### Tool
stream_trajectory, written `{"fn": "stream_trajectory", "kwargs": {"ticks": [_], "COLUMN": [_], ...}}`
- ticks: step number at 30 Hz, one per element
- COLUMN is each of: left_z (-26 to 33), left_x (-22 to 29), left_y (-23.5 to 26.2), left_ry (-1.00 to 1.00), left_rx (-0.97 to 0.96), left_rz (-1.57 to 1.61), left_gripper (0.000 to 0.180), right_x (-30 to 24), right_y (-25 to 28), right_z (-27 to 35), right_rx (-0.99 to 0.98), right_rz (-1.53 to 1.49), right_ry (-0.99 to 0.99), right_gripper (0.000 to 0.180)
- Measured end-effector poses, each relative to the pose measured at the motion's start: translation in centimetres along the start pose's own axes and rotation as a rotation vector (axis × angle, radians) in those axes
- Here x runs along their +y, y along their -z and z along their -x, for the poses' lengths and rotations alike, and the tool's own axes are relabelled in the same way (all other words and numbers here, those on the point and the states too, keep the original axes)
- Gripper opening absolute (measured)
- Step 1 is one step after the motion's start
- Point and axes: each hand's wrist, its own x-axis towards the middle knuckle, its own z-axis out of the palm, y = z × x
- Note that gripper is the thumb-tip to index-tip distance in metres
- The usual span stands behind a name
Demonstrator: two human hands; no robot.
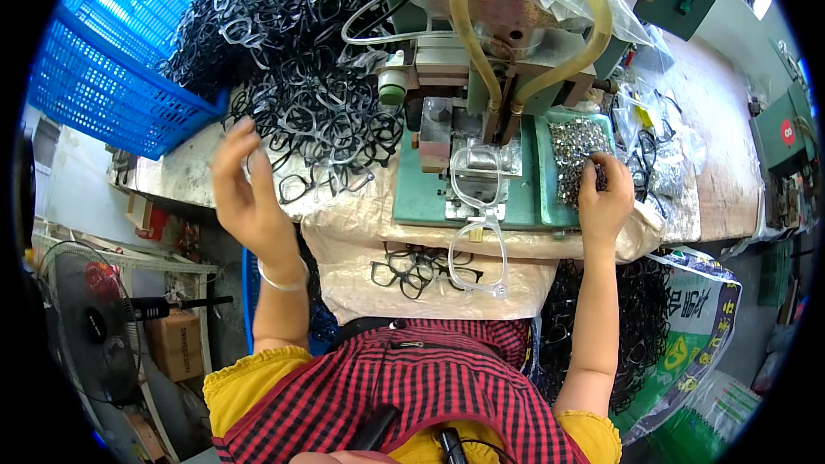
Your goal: The person repeatedly picks up eyeglass frames, places them into a press machine, and activates the press to secure components. Finished frames are set aside on the table. The process is repeated continuously with multiple frames.
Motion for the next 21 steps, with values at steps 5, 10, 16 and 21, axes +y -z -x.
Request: {"fn": "stream_trajectory", "kwargs": {"ticks": [5,10,16,21], "left_z": [-3.8,2.8,1.2,0.5], "left_x": [-2.2,-12.0,-10.9,-7.6], "left_y": [-3.5,-10.1,-5.1,-3.0], "left_ry": [-0.159,0.062,0.045,0.49], "left_rx": [-0.348,-0.668,-0.251,0.031], "left_rz": [-0.433,-0.397,-0.139,0.582], "left_gripper": [0.017,0.015,0.01,0.01], "right_x": [-1.6,-1.2,1.3,-0.8], "right_y": [-1.8,-1.9,3.7,5.2], "right_z": [-1.4,-0.5,4.3,5.8], "right_rx": [-0.012,-0.048,0.051,0.057], "right_rz": [-0.247,-0.351,-0.161,-0.354], "right_ry": [-0.122,-0.2,-0.251,-0.291], "right_gripper": [0.011,0.013,0.013,0.012]}}
